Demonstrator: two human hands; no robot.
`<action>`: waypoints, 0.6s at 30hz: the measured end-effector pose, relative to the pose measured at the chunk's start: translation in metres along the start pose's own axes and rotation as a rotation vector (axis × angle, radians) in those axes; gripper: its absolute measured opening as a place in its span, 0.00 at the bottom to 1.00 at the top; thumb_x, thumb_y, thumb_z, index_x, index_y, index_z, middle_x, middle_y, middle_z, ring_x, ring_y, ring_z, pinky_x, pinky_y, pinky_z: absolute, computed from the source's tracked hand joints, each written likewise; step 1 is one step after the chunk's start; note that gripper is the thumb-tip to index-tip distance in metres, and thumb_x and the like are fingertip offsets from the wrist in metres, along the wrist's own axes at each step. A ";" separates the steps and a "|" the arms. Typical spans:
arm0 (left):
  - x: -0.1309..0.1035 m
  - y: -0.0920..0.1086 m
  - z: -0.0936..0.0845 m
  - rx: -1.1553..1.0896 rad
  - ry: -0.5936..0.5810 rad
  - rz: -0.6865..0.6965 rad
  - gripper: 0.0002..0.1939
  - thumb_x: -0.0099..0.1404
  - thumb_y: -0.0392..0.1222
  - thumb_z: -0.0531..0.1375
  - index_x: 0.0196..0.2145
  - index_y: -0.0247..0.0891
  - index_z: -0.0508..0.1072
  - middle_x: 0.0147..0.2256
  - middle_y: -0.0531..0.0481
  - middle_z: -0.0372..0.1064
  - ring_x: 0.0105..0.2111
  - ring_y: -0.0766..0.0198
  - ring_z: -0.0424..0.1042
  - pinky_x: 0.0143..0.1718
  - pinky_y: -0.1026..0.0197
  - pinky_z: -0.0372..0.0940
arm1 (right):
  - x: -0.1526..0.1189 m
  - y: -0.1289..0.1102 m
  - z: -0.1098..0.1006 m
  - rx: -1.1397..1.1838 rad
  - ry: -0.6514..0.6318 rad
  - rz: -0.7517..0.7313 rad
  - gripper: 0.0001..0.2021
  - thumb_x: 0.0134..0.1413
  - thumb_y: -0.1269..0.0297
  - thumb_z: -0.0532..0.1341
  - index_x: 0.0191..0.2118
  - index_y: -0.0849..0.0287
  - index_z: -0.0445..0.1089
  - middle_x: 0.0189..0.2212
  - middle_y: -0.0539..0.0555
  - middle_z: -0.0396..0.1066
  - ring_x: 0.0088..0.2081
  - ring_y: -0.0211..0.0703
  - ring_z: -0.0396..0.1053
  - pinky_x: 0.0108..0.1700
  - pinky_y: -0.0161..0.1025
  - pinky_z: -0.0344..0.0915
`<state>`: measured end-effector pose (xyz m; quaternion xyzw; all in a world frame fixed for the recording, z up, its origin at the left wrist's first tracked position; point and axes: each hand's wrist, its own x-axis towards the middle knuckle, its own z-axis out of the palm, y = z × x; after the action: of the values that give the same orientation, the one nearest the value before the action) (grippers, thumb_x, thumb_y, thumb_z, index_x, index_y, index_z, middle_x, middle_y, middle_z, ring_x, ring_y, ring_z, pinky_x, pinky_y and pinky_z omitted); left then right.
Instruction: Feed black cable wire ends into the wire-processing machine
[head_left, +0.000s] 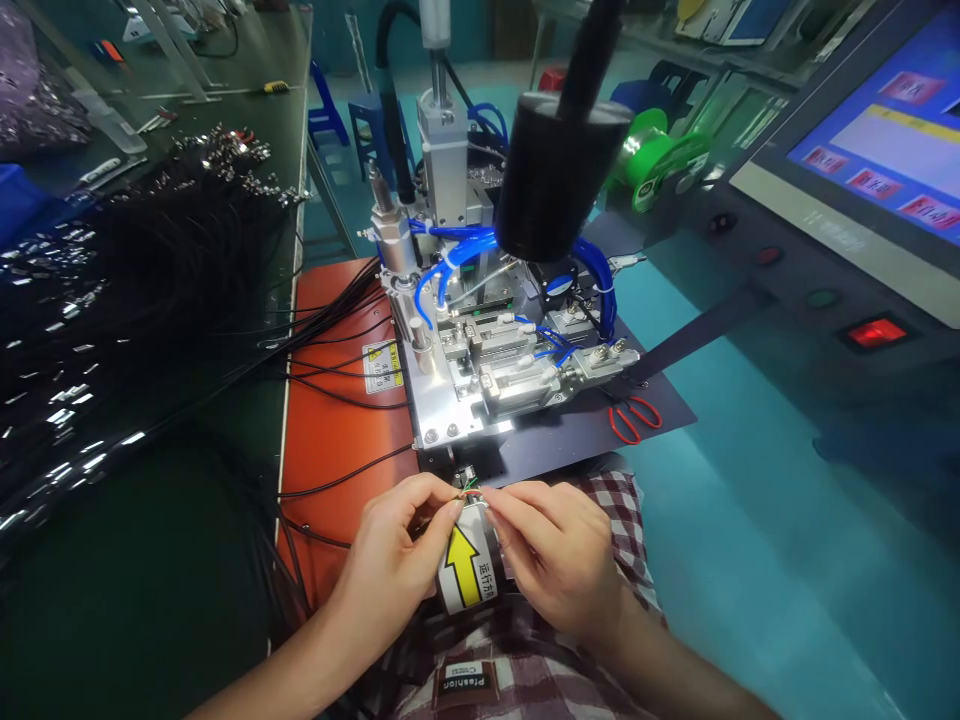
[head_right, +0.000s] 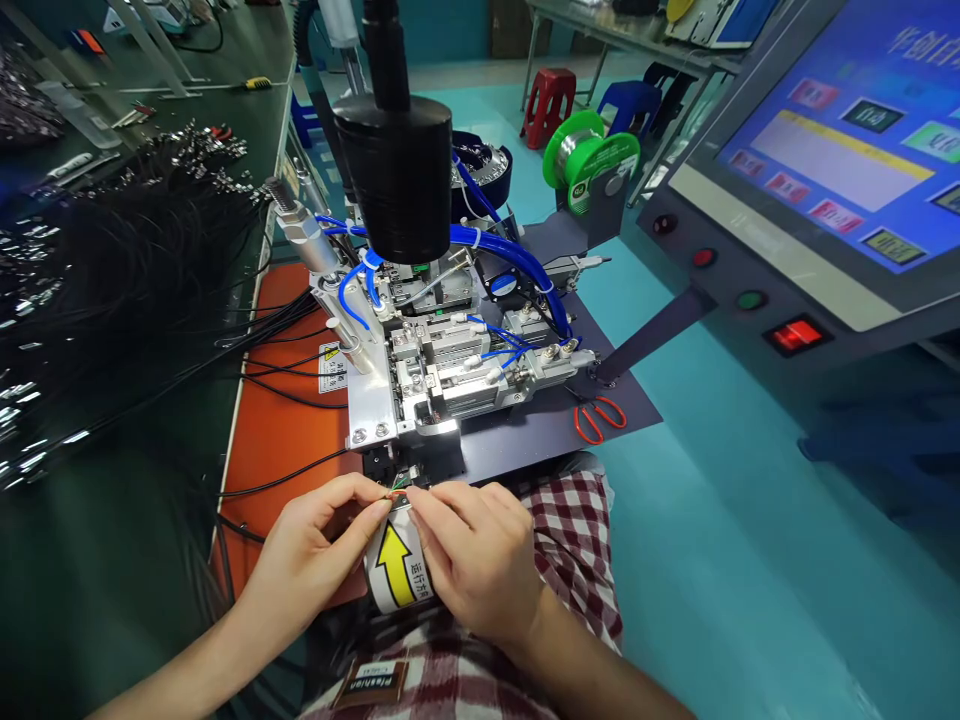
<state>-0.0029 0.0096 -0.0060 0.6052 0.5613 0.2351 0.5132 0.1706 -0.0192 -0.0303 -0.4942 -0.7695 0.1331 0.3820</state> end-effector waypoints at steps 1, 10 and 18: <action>0.000 0.000 0.000 0.003 0.005 0.001 0.10 0.64 0.44 0.54 0.31 0.37 0.71 0.28 0.50 0.70 0.28 0.64 0.68 0.27 0.66 0.62 | -0.002 0.000 0.001 0.001 -0.010 -0.012 0.14 0.54 0.74 0.59 0.47 0.60 0.69 0.34 0.56 0.75 0.30 0.42 0.69 0.31 0.40 0.58; -0.004 0.008 -0.005 0.073 -0.061 0.140 0.09 0.65 0.39 0.54 0.32 0.39 0.73 0.29 0.53 0.70 0.29 0.66 0.67 0.31 0.67 0.60 | 0.024 0.008 -0.002 0.649 -0.061 0.518 0.06 0.56 0.69 0.58 0.35 0.59 0.73 0.30 0.52 0.69 0.25 0.36 0.63 0.25 0.35 0.59; -0.002 0.011 -0.009 0.040 -0.161 0.129 0.10 0.66 0.40 0.52 0.30 0.38 0.72 0.30 0.51 0.69 0.31 0.65 0.66 0.32 0.65 0.59 | 0.037 0.016 0.002 1.019 -0.275 0.534 0.06 0.52 0.67 0.62 0.27 0.60 0.74 0.27 0.51 0.67 0.30 0.37 0.64 0.32 0.35 0.60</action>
<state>-0.0063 0.0122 0.0074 0.6670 0.4830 0.2070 0.5282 0.1711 0.0207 -0.0243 -0.4034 -0.5001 0.6401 0.4212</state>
